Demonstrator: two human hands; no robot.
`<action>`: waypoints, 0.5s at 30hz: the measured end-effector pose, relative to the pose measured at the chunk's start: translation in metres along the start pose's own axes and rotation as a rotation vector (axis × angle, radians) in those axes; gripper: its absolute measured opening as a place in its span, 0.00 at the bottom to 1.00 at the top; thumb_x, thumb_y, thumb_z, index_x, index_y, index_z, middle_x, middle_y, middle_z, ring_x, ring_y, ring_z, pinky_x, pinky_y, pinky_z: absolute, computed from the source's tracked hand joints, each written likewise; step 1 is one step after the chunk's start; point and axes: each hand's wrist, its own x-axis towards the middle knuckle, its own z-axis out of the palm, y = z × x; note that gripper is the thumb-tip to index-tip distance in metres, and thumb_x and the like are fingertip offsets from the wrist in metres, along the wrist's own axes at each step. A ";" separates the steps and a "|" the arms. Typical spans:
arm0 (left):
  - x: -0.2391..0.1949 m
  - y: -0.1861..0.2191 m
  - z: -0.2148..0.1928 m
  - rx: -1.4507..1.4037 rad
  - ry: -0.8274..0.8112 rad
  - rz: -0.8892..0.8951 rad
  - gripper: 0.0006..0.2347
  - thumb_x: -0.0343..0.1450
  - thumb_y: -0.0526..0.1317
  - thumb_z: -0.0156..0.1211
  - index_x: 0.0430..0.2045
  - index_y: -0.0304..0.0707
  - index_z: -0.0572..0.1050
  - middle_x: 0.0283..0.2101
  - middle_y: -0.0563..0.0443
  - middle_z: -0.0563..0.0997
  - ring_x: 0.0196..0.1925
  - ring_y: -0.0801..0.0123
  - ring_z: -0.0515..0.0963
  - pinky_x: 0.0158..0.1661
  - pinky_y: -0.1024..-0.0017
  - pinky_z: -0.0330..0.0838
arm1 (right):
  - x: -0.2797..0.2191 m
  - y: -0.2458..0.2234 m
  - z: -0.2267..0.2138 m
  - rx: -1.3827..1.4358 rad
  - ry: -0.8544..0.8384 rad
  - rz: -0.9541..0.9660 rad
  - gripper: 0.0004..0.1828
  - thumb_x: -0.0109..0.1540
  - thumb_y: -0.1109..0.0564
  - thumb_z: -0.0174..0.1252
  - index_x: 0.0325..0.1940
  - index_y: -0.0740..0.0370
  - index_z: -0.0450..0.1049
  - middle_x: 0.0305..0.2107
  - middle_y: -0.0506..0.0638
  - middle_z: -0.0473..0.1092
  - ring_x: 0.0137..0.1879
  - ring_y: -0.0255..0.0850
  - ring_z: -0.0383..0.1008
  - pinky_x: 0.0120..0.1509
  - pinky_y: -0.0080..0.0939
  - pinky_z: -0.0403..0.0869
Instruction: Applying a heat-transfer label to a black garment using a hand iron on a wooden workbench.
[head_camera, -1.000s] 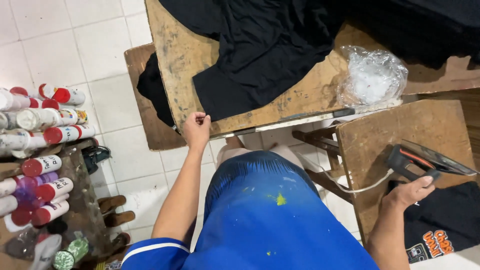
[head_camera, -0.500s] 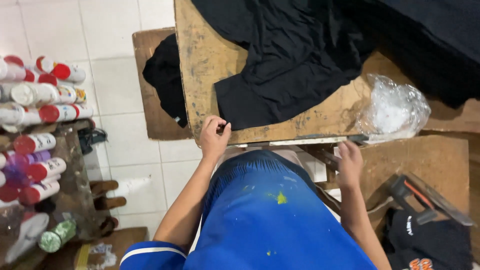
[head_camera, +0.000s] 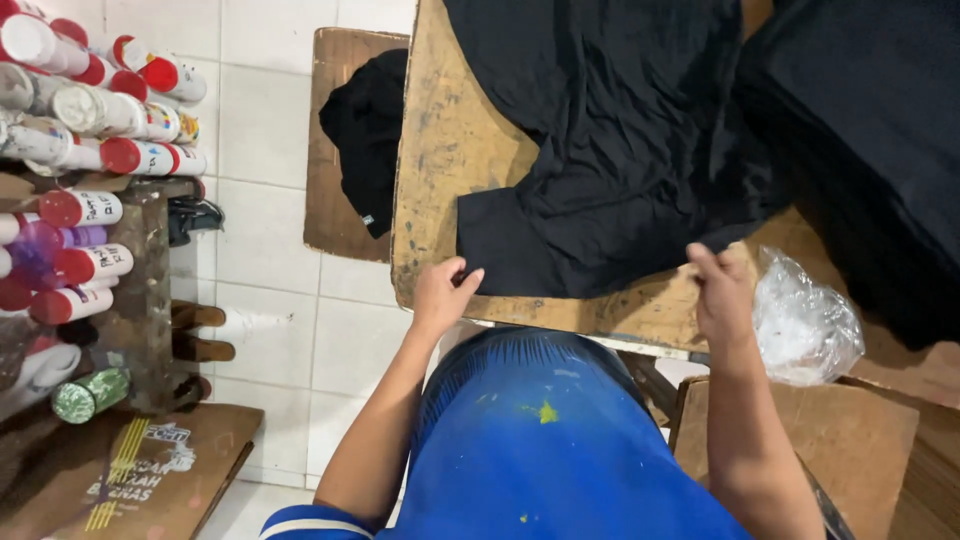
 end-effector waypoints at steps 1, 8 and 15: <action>0.000 0.011 -0.005 -0.046 0.060 0.119 0.10 0.66 0.48 0.69 0.30 0.44 0.81 0.29 0.45 0.81 0.36 0.50 0.83 0.37 0.60 0.75 | -0.020 -0.029 0.017 0.193 -0.016 -0.137 0.11 0.66 0.55 0.65 0.34 0.48 0.69 0.30 0.39 0.70 0.40 0.31 0.75 0.44 0.26 0.70; 0.024 0.048 -0.021 -0.421 -0.137 0.227 0.05 0.73 0.43 0.64 0.34 0.44 0.79 0.26 0.56 0.82 0.31 0.81 0.75 0.36 0.76 0.75 | 0.030 -0.029 -0.019 0.256 -0.176 -0.245 0.07 0.62 0.66 0.68 0.41 0.58 0.78 0.34 0.51 0.78 0.43 0.40 0.84 0.56 0.40 0.83; -0.081 0.179 -0.079 -0.871 -0.266 0.595 0.08 0.75 0.41 0.60 0.41 0.38 0.72 0.37 0.59 0.75 0.38 0.82 0.73 0.39 0.80 0.70 | -0.084 -0.153 -0.019 0.492 -0.070 -0.467 0.08 0.65 0.64 0.66 0.37 0.54 0.73 0.43 0.55 0.76 0.55 0.51 0.81 0.70 0.53 0.81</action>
